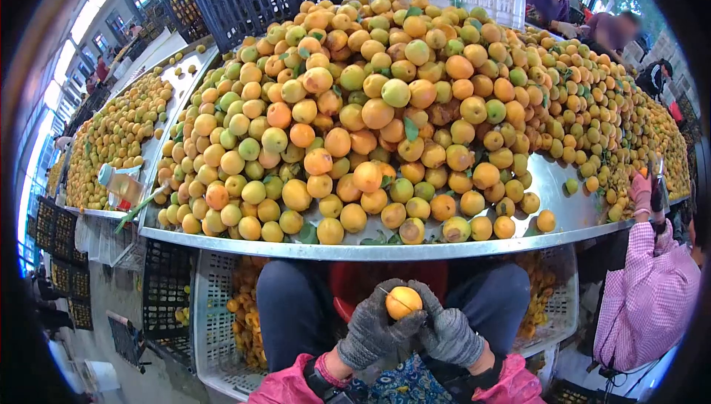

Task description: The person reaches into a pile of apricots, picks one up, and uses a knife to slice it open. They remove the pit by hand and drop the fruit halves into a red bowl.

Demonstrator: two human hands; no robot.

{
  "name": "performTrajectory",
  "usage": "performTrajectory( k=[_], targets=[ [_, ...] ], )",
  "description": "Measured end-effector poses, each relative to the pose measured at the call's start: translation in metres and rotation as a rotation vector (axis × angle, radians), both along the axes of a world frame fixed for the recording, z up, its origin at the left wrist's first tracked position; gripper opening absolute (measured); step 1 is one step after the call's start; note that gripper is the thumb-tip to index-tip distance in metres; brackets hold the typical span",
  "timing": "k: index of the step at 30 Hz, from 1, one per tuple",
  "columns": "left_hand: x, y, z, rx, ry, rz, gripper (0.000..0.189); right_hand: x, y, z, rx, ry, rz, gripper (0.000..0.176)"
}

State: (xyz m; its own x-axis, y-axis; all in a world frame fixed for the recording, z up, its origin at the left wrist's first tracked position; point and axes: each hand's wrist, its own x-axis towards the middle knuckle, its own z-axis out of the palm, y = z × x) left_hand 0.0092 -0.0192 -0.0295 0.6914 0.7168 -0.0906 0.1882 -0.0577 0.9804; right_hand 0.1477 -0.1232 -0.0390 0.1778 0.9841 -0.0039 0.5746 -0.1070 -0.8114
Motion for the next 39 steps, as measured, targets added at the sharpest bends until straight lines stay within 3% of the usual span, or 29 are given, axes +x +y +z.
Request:
performTrajectory(
  k=[4, 8, 10, 11, 12, 14, 15, 17, 18, 21, 22, 24, 25, 26, 28, 30, 32, 33, 38, 39],
  targets=[
    [-0.005, 0.01, -0.014, -0.169, -0.061, -0.071, 0.058, 0.003, 0.0, -0.008, -0.04, 0.018, 0.026, 0.074],
    [-0.009, 0.013, -0.018, -0.131, -0.033, -0.09, 0.052, -0.001, -0.001, -0.022, -0.092, 0.079, 0.045, 0.069],
    [-0.012, 0.01, -0.019, -0.119, 0.021, -0.154, 0.05, 0.009, 0.011, -0.026, 0.04, 0.243, 0.037, 0.062],
    [-0.014, 0.009, -0.021, -0.094, 0.064, -0.213, 0.049, 0.015, 0.014, -0.024, -0.019, 0.505, -0.013, 0.055],
    [-0.022, 0.002, -0.035, -0.254, 0.114, -0.323, 0.047, 0.023, 0.025, 0.004, -0.195, 0.449, -0.026, 0.051],
    [-0.024, -0.013, -0.061, -0.198, 0.011, -0.393, 0.049, 0.018, 0.029, -0.012, -0.157, 0.318, 0.016, 0.047],
    [-0.02, -0.006, -0.052, -0.197, 0.007, -0.391, 0.049, 0.019, 0.031, -0.009, -0.157, 0.313, 0.019, 0.047],
    [-0.014, 0.01, -0.023, -0.48, -0.044, -0.19, 0.047, 0.018, 0.03, 0.007, -0.369, 0.989, -0.336, 0.043],
    [-0.018, 0.014, -0.029, -0.48, -0.049, -0.183, 0.047, 0.019, 0.03, 0.011, -0.373, 0.984, -0.33, 0.043],
    [-0.021, 0.023, -0.04, -0.69, -0.355, 0.109, 0.052, 0.026, 0.025, 0.021, -0.482, 1.065, -0.23, 0.038],
    [-0.021, 0.02, -0.036, -0.683, -0.358, 0.114, 0.052, 0.02, 0.024, 0.022, -0.481, 1.063, -0.222, 0.038],
    [-0.018, 0.012, -0.031, -1.161, -0.552, 0.271, 0.065, 0.006, 0.021, 0.023, -0.464, 0.856, -0.13, 0.04],
    [-0.02, 0.004, -0.042, -1.258, -0.541, 0.4, 0.064, -0.003, 0.02, 0.026, -0.403, 0.799, -0.096, 0.044],
    [-0.022, -0.004, -0.049, -1.257, -0.543, 0.4, 0.064, -0.007, 0.019, 0.022, -0.403, 0.798, -0.094, 0.044],
    [-0.026, -0.016, -0.055, -1.347, -0.535, 0.436, 0.06, -0.015, 0.018, 0.01, -0.222, 0.399, 0.076, 0.048],
    [-0.029, -0.021, -0.061, -1.413, -0.539, 0.484, 0.059, -0.017, 0.014, 0.01, -0.266, 0.433, 0.051, 0.049],
    [-0.034, -0.023, -0.077, -1.51, -0.697, 0.415, 0.06, -0.017, 0.013, 0.016, -0.54, 0.656, 0.099, 0.049],
    [-0.033, -0.021, -0.075, -1.475, -0.689, 0.444, 0.059, -0.027, 0.009, 0.01, -0.328, 0.49, 0.084, 0.046],
    [-0.034, -0.024, -0.06, -1.442, -0.691, 0.44, 0.058, -0.048, -0.009, -0.002, -0.254, 0.31, -0.027, 0.048],
    [-0.035, -0.027, -0.061, -1.457, -0.698, 0.405, 0.057, -0.051, -0.013, -0.005, -0.19, 0.125, -0.035, 0.049]
  ],
)
